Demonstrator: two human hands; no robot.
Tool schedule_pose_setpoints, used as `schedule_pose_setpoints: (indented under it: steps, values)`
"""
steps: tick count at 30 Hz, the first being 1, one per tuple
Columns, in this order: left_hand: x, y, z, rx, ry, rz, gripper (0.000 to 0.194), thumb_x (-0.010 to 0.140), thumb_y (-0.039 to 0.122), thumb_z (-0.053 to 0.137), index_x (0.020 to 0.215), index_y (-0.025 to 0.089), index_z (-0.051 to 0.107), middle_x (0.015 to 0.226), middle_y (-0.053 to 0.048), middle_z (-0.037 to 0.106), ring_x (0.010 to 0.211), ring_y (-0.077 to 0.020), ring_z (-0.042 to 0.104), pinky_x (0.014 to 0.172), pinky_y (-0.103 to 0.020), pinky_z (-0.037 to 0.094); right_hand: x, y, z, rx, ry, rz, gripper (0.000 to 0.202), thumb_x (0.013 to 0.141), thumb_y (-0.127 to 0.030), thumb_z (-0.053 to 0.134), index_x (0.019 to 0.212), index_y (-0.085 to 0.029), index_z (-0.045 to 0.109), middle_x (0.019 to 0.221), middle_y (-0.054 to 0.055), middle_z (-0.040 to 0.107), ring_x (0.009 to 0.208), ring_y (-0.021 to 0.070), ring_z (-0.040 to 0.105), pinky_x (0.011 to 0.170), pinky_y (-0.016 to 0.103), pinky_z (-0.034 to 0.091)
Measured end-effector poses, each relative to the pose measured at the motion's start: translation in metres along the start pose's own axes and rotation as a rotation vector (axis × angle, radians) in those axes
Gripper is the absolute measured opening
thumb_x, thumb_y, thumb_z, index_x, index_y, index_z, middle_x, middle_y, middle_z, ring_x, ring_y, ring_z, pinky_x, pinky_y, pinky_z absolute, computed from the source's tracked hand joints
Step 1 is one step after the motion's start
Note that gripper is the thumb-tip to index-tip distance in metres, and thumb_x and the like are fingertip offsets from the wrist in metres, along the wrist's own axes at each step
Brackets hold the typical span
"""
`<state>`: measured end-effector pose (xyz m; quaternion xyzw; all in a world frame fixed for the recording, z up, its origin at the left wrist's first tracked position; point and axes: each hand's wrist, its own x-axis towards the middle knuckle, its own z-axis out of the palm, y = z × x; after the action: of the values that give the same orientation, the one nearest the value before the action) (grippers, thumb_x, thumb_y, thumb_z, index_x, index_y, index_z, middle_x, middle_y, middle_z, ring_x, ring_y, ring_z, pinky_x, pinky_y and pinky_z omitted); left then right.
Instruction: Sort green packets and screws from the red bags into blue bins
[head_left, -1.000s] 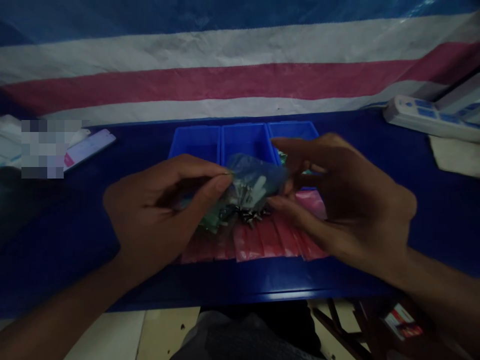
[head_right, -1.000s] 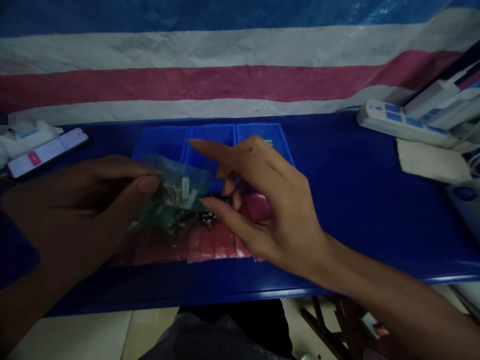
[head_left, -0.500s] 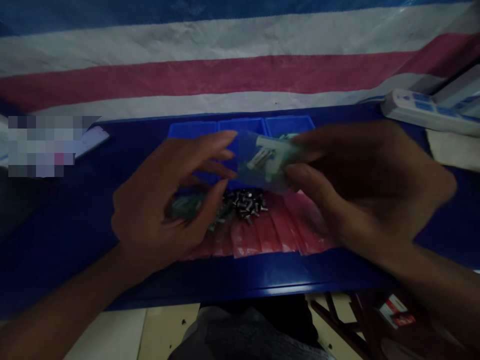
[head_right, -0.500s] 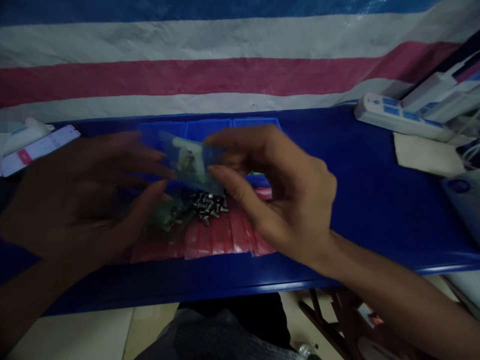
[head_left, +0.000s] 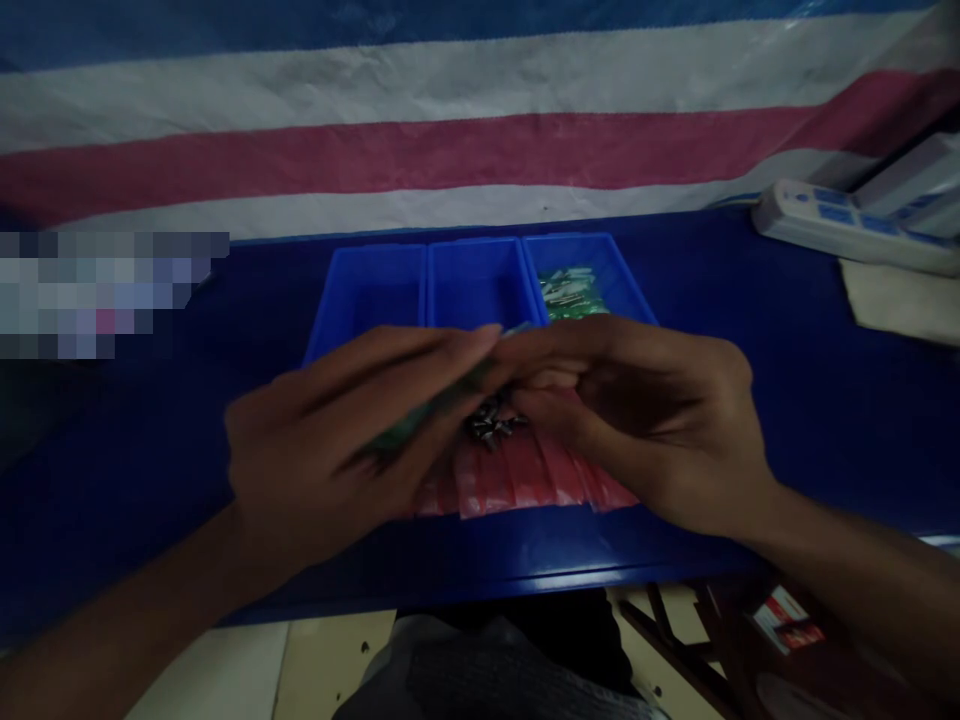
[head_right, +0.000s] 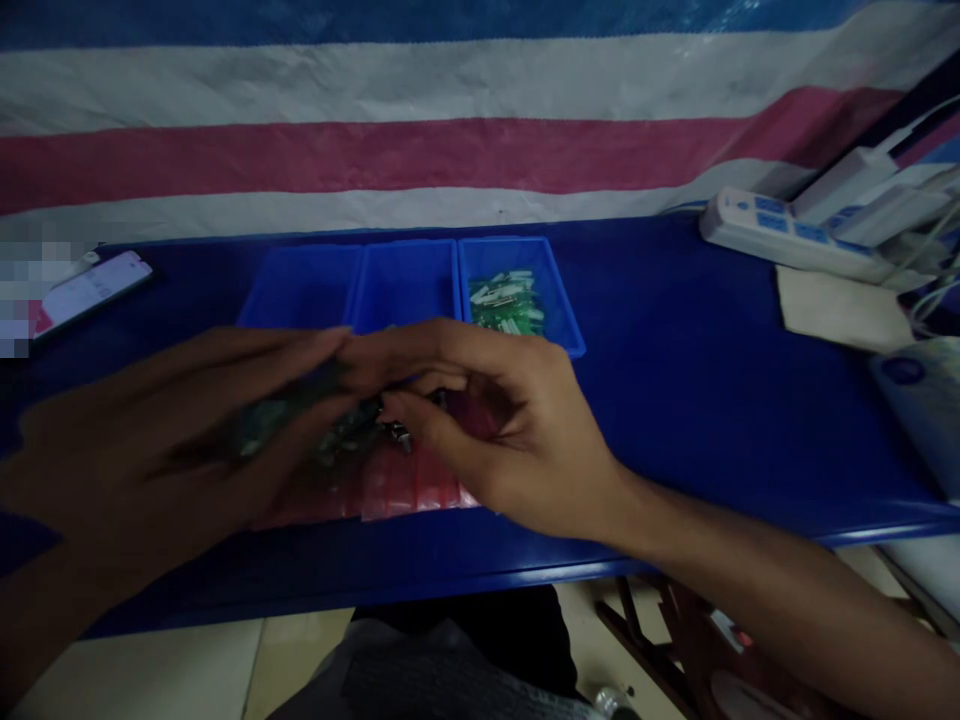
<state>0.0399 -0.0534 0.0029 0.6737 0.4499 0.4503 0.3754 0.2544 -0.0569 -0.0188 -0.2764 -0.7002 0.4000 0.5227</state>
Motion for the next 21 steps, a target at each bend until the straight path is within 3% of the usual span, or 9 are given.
schedule_pose_setpoints:
  steps: [3, 5, 9, 13, 15, 18, 21]
  values:
    - [0.000, -0.004, -0.001, 0.113, 0.137, 0.067, 0.013, 0.092, 0.035, 0.081, 0.104, 0.028, 0.081, 0.107, 0.008, 0.079, 0.101, -0.0222, 0.077, 0.088, -0.037, 0.069, 0.002, 0.001, -0.001, -0.077, 0.154, -0.006, 0.046, 0.093, -0.005, 0.071, 0.127, -0.035, 0.073, 0.116, 0.000, 0.073, 0.107, 0.0199, 0.074, 0.084, 0.033, 0.067]
    - [0.001, -0.007, 0.000, 0.075, 0.200, 0.101, 0.007, 0.095, 0.031, 0.078, 0.100, 0.027, 0.076, 0.106, 0.010, 0.077, 0.095, -0.0173, 0.077, 0.080, -0.032, 0.070, 0.005, 0.003, 0.000, -0.047, 0.218, 0.046, 0.044, 0.089, -0.005, 0.077, 0.125, -0.032, 0.071, 0.115, 0.001, 0.070, 0.102, 0.0185, 0.073, 0.077, 0.030, 0.067]
    - [0.001, -0.012, 0.005, -0.018, 0.102, 0.240, 0.012, 0.093, 0.020, 0.077, 0.087, 0.024, 0.067, 0.104, 0.005, 0.076, 0.092, -0.0145, 0.076, 0.076, -0.025, 0.068, 0.008, 0.006, 0.006, 0.167, 0.086, 0.201, 0.017, 0.090, -0.013, 0.081, 0.102, -0.022, 0.074, 0.099, 0.001, 0.076, 0.088, 0.0172, 0.078, 0.071, 0.027, 0.068]
    - [-0.001, -0.011, 0.003, 0.095, 0.000, 0.337, 0.008, 0.098, 0.023, 0.073, 0.091, 0.024, 0.068, 0.111, 0.001, 0.074, 0.094, -0.0158, 0.075, 0.073, -0.027, 0.065, 0.010, 0.006, 0.005, 0.134, 0.206, 0.147, 0.013, 0.092, -0.012, 0.080, 0.092, -0.024, 0.076, 0.091, -0.002, 0.078, 0.083, 0.0160, 0.078, 0.077, 0.029, 0.069]
    - [0.000, -0.010, -0.002, 0.139, 0.018, 0.353, 0.004, 0.100, 0.023, 0.069, 0.098, 0.026, 0.072, 0.114, 0.000, 0.073, 0.097, -0.0171, 0.075, 0.075, -0.030, 0.066, 0.014, 0.008, -0.006, 0.178, 0.275, 0.128, 0.010, 0.094, -0.016, 0.080, 0.094, -0.025, 0.075, 0.089, -0.003, 0.078, 0.080, 0.0152, 0.077, 0.078, 0.030, 0.069]
    - [0.007, -0.012, -0.010, 0.136, 0.073, 0.360, 0.010, 0.102, 0.022, 0.065, 0.100, 0.025, 0.074, 0.110, 0.000, 0.072, 0.096, -0.0155, 0.075, 0.069, -0.025, 0.067, 0.028, 0.014, -0.038, 0.173, 0.358, 0.074, 0.009, 0.092, -0.018, 0.081, 0.093, -0.025, 0.075, 0.086, -0.005, 0.076, 0.076, 0.0105, 0.073, 0.077, 0.025, 0.066]
    - [0.015, -0.016, -0.015, 0.090, 0.086, 0.334, 0.008, 0.101, 0.024, 0.067, 0.098, 0.024, 0.074, 0.107, 0.000, 0.071, 0.097, -0.0146, 0.074, 0.064, -0.019, 0.065, 0.048, 0.016, -0.080, -0.126, 0.269, 0.064, 0.005, 0.093, -0.022, 0.078, 0.092, -0.027, 0.077, 0.086, -0.005, 0.075, 0.077, 0.0079, 0.069, 0.075, 0.020, 0.059]
